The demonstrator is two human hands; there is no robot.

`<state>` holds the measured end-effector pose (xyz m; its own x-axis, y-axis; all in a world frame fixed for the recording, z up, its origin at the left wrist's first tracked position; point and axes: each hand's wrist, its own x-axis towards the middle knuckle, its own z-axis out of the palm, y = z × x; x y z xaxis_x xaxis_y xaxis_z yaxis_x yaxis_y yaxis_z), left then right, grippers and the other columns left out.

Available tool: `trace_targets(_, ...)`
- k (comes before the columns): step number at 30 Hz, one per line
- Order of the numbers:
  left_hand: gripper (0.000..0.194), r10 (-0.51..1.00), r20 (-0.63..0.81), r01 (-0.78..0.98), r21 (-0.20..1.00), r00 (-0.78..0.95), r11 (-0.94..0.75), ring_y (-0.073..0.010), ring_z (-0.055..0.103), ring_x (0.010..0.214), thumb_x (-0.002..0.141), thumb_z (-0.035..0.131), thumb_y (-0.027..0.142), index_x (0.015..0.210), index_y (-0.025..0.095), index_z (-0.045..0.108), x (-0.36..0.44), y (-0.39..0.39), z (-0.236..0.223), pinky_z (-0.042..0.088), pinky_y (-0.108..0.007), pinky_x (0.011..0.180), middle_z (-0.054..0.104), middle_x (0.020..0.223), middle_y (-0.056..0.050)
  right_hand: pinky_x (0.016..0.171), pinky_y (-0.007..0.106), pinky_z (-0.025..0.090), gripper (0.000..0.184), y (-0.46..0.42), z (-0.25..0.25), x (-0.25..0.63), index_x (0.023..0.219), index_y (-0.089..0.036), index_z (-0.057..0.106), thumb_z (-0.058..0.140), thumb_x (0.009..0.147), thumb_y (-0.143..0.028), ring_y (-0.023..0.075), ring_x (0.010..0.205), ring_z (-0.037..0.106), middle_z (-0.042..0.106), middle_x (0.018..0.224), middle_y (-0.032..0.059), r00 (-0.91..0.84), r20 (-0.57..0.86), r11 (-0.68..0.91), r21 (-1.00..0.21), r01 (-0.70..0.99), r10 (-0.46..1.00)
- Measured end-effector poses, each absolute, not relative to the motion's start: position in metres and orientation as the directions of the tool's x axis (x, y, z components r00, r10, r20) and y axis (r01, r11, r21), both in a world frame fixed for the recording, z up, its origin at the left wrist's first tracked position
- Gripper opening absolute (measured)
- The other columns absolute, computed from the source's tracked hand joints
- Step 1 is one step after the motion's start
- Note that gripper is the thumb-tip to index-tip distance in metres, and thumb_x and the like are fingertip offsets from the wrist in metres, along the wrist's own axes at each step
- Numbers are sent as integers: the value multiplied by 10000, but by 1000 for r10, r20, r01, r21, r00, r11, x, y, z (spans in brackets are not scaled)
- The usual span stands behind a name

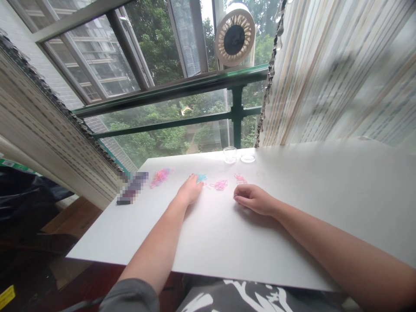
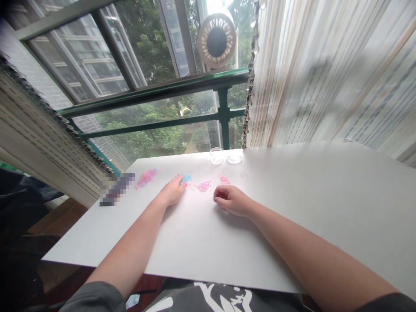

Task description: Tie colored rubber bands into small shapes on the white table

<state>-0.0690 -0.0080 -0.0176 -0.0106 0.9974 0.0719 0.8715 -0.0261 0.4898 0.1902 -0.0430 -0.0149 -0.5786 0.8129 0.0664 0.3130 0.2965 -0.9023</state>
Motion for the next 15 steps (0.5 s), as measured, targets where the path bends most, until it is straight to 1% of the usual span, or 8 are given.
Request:
trace_targets(3,504,997,72,861,509,-34,-7,-283,274,1342,819,482,310,1276,97,474,-66,-11,-13,217,-370,1098,317,1435,-172,487,224,347,111,-44,-14,190,721,-175,527,530,771,-275,93,493,448,498,571,-32,-579,70,297,-904,307,812)
trace_targets(5,524,990,136,848,528,-36,-41,-293,274,1340,809,506,310,1282,88,467,-65,-13,-8,222,-382,1099,310,1440,-175,480,221,339,114,-44,-14,190,714,-173,532,533,770,-272,90,484,435,478,549,-37,-580,75,302,-903,305,811)
trace_targets(6,527,982,191,837,539,-18,-89,-294,288,1334,803,519,313,1280,92,471,-63,-15,-5,231,-386,1097,320,1438,-169,478,219,335,117,-44,-14,190,710,-172,537,536,769,-273,89,481,430,470,541,-39,-582,78,306,-902,304,810)
trace_targets(8,514,947,311,795,554,79,-248,-279,356,1295,797,539,323,1266,118,493,-57,-21,1,267,-376,1084,379,1408,-146,478,218,332,130,-43,-14,189,706,-168,552,545,767,-282,87,480,422,464,535,-39,-586,88,316,-900,299,806)
trace_targets(10,475,893,385,711,559,232,-426,-248,475,1192,791,556,323,1233,151,529,-46,-29,4,336,-351,1037,487,1322,-123,479,217,328,147,-42,-15,189,715,-162,576,555,765,-299,85,479,414,469,535,-37,-590,99,327,-898,294,801)
trace_targets(12,438,842,376,611,579,387,-540,-217,581,1029,777,581,310,1196,181,564,-31,-39,5,414,-328,943,600,1182,-101,481,217,325,175,-40,-17,189,723,-154,600,564,763,-320,85,484,410,474,533,-32,-591,113,346,-890,297,798)
trace_targets(15,388,782,309,524,603,542,-602,-185,637,815,755,608,283,1139,232,613,-9,-52,4,464,-291,780,686,991,-55,490,216,322,213,-39,-19,189,675,-144,608,576,755,-339,88,501,413,479,530,-22,-589,150,384,-875,295,794)
